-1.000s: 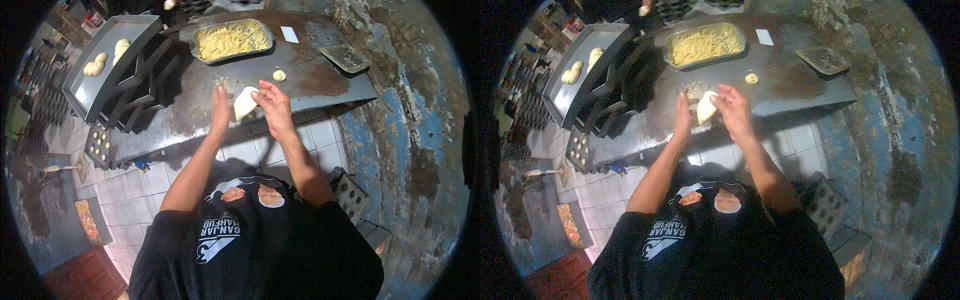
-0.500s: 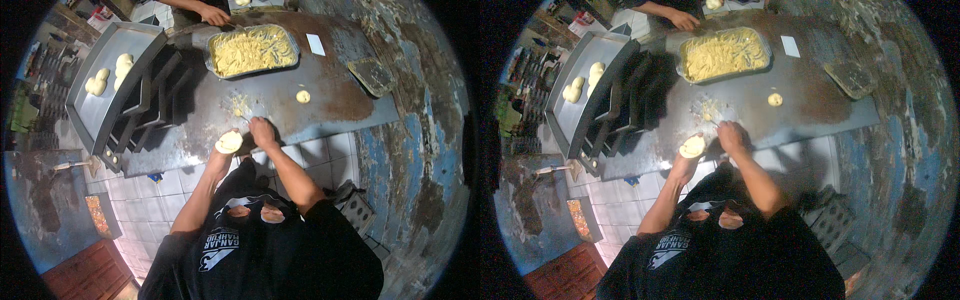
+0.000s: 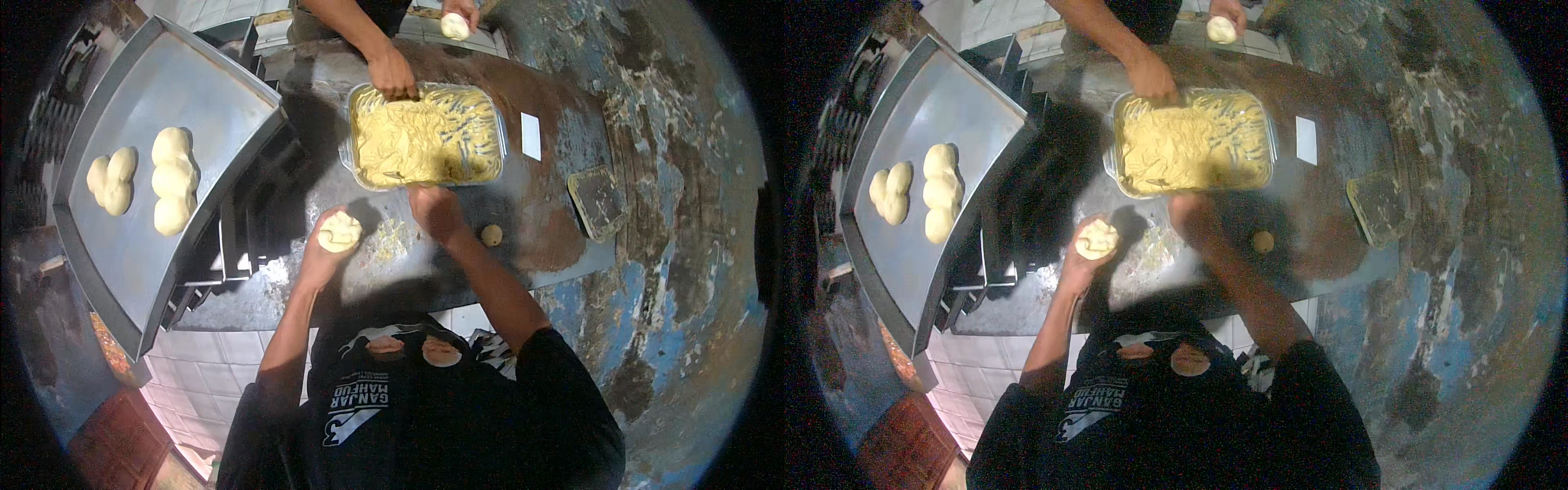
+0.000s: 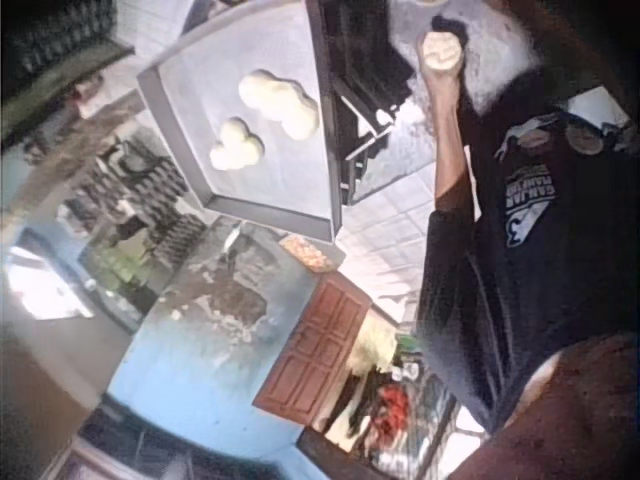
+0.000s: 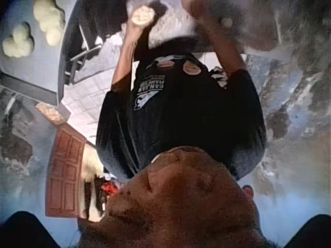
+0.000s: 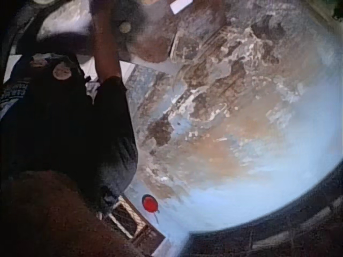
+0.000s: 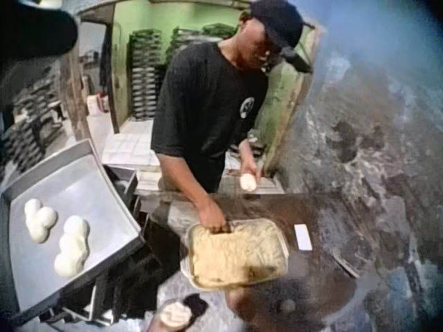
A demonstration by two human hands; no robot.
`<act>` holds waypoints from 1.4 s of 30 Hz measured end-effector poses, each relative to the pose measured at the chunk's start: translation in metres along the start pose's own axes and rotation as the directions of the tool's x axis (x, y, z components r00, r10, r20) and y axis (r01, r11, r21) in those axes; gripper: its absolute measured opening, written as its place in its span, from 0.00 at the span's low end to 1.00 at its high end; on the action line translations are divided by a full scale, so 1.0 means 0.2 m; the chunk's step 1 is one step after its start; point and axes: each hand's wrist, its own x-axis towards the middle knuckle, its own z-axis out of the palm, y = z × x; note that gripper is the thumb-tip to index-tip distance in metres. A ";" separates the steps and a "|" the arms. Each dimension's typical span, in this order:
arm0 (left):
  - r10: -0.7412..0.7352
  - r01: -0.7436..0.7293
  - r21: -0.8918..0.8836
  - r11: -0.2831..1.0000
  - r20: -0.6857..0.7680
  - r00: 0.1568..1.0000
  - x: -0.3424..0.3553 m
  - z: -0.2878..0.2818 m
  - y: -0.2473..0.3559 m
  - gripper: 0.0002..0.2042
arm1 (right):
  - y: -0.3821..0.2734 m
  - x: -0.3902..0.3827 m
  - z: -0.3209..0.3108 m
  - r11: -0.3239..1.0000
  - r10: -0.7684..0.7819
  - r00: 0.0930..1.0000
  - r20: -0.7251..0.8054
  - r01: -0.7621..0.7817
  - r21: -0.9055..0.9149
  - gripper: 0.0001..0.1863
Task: The person shapes dough by hand, dips pieces into a container of filling, and places the prepared rolls onto metal baking trays, eventually stacking the trays.
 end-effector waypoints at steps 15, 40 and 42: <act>0.188 -0.102 0.374 0.922 -0.203 0.961 0.32 -0.04 -0.10 0.25 | 0.22 0.28 0.03 0.716 0.088 0.752 0.654 -0.504 0.483 0.12; 0.230 -0.232 0.137 0.963 0.032 0.973 -0.36 0.80 -0.32 0.24 | -0.34 -0.93 -0.36 0.793 0.087 0.994 -0.067 -0.028 0.609 0.27; 0.094 -0.098 0.068 0.993 0.061 0.994 -0.45 0.89 -0.25 0.23 | -0.26 -1.03 -0.44 0.670 0.209 0.948 -0.240 0.040 0.741 0.25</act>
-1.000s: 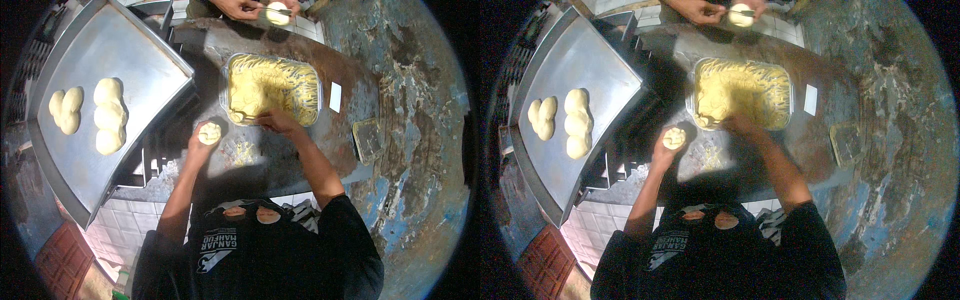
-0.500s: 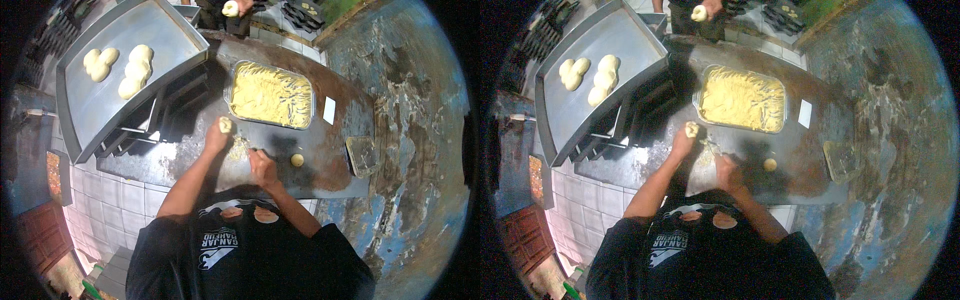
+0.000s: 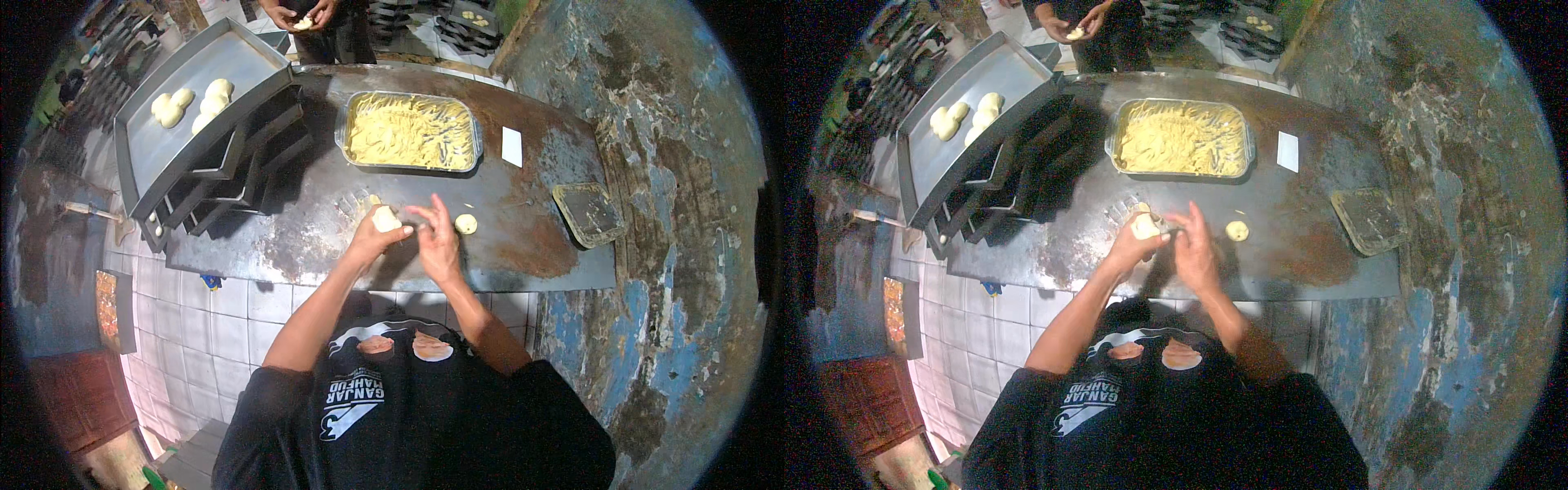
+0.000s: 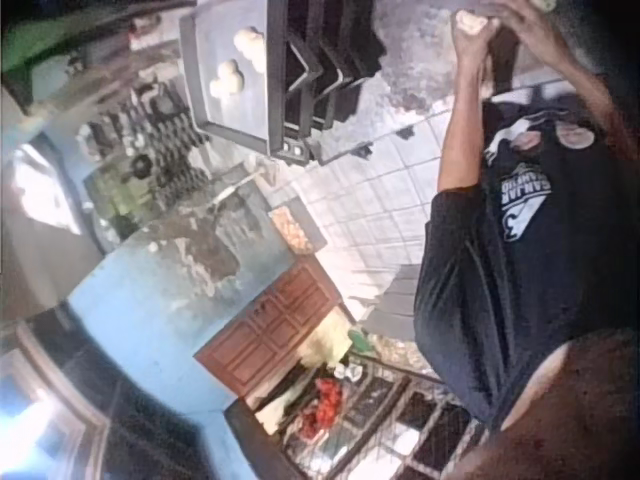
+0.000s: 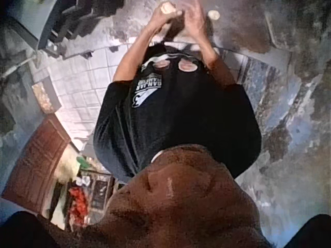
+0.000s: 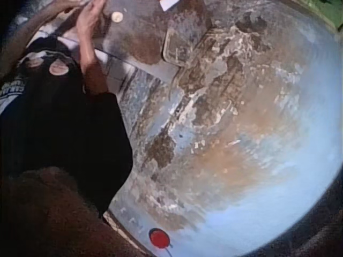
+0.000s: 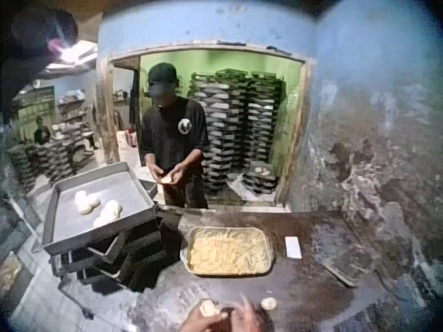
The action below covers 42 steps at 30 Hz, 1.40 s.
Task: The person shapes dough by hand, dips pieces into a container of filling, and places the prepared rolls onto metal baking trays, eventually stacking the trays.
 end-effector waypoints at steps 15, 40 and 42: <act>0.343 -0.343 0.365 0.866 0.068 0.937 -0.48 0.36 0.12 0.25 | 0.07 -0.27 -0.31 0.716 0.274 0.905 0.325 -0.418 0.559 0.36; 0.187 -0.222 -0.204 0.954 -0.178 0.966 -0.82 -0.31 0.55 0.44 | -0.54 -0.12 0.59 0.828 -0.515 0.850 0.110 0.461 0.319 0.31; 0.386 -0.420 -0.088 0.903 -0.263 0.884 -0.82 -0.44 0.59 0.40 | -0.58 -0.09 0.81 0.754 -0.188 0.949 0.253 -0.026 0.656 0.26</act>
